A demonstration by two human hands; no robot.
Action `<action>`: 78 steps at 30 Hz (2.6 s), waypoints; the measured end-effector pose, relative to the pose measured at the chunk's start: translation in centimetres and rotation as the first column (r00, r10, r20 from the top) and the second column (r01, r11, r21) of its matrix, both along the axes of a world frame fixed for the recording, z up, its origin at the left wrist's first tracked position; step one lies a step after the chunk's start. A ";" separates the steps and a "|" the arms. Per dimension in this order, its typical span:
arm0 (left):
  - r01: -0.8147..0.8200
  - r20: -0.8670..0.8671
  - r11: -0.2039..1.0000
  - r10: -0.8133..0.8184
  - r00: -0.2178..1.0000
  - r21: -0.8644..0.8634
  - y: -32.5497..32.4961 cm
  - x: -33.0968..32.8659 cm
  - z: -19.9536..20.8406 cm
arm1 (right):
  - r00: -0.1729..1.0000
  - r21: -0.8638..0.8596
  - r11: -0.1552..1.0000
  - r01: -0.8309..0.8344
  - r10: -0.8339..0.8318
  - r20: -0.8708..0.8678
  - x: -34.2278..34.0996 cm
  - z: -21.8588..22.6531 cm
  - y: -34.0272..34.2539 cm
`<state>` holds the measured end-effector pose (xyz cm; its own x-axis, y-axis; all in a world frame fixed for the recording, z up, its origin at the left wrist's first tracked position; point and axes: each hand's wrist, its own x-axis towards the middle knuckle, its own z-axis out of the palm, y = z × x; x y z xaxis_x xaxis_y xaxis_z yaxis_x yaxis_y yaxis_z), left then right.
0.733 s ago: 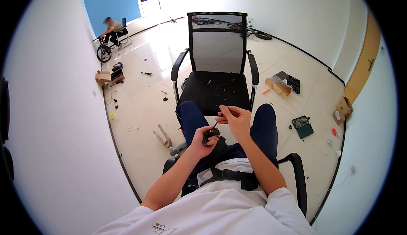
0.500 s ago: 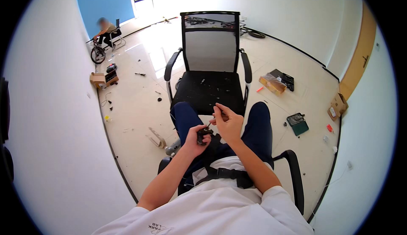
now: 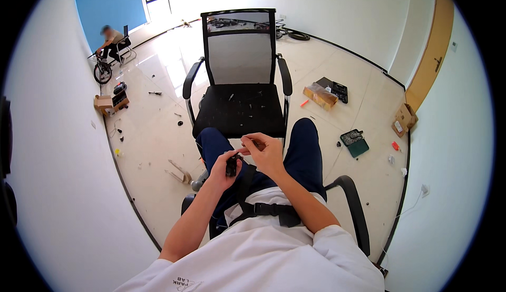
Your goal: The person sits in a chair and assembles a small mechanical component using an Allen key. They insert and tighten screws into a black housing while seated, with tools and parts scattered on the floor.
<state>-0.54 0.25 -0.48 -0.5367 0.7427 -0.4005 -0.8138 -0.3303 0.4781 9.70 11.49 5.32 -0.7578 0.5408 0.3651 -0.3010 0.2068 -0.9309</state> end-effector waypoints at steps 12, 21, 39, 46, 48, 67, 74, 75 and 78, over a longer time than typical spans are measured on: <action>0.074 0.239 0.987 -0.107 0.965 0.143 0.0 -0.8 -1.2 | 0.921 -0.198 0.900 -0.389 0.374 -0.113 0.5 -0.1 1.0; 0.200 0.276 0.960 -0.249 0.928 0.195 -0.1 -0.8 -0.2 | 0.933 -0.215 0.909 -0.356 0.358 -0.028 0.3 -1.8 2.9; 0.284 0.087 0.958 -0.285 0.954 0.021 0.0 0.6 0.1 | 0.947 -0.208 0.926 -0.316 0.320 -0.011 0.9 1.1 1.4; 0.254 0.162 0.967 -0.255 0.953 0.027 0.0 -0.2 -0.8 | 0.999 -0.089 0.996 0.031 -0.034 -0.029 0.4 0.9 0.6; 0.234 0.170 0.972 -0.235 0.957 0.022 -0.1 -0.1 -0.6 | 0.996 -0.034 0.996 0.086 -0.087 -0.015 0.4 0.7 0.7; 0.198 0.205 0.975 -0.215 0.955 0.100 0.7 -0.5 -2.4 | 0.909 -0.459 0.785 -0.416 0.371 -0.188 1.5 -0.2 2.2; 0.242 0.202 0.967 -0.253 0.946 0.077 1.0 0.0 -2.6 | 0.966 -0.359 0.897 -0.259 0.235 -0.109 1.3 -2.3 3.7; 0.241 0.204 0.968 -0.251 0.946 0.072 1.1 0.1 -2.6 | 0.972 -0.330 0.914 -0.235 0.216 -0.092 1.2 -2.5 3.9; 0.237 0.206 0.970 -0.242 0.948 0.052 1.1 0.1 -2.7 | 0.973 -0.250 0.941 -0.228 0.212 -0.089 1.3 -2.1 3.4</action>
<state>-0.47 1.30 -3.20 -0.2477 0.8506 -0.4638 -0.9514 -0.1232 0.2821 10.97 14.91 3.25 -0.8493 0.4447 0.2845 -0.3689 -0.1143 -0.9224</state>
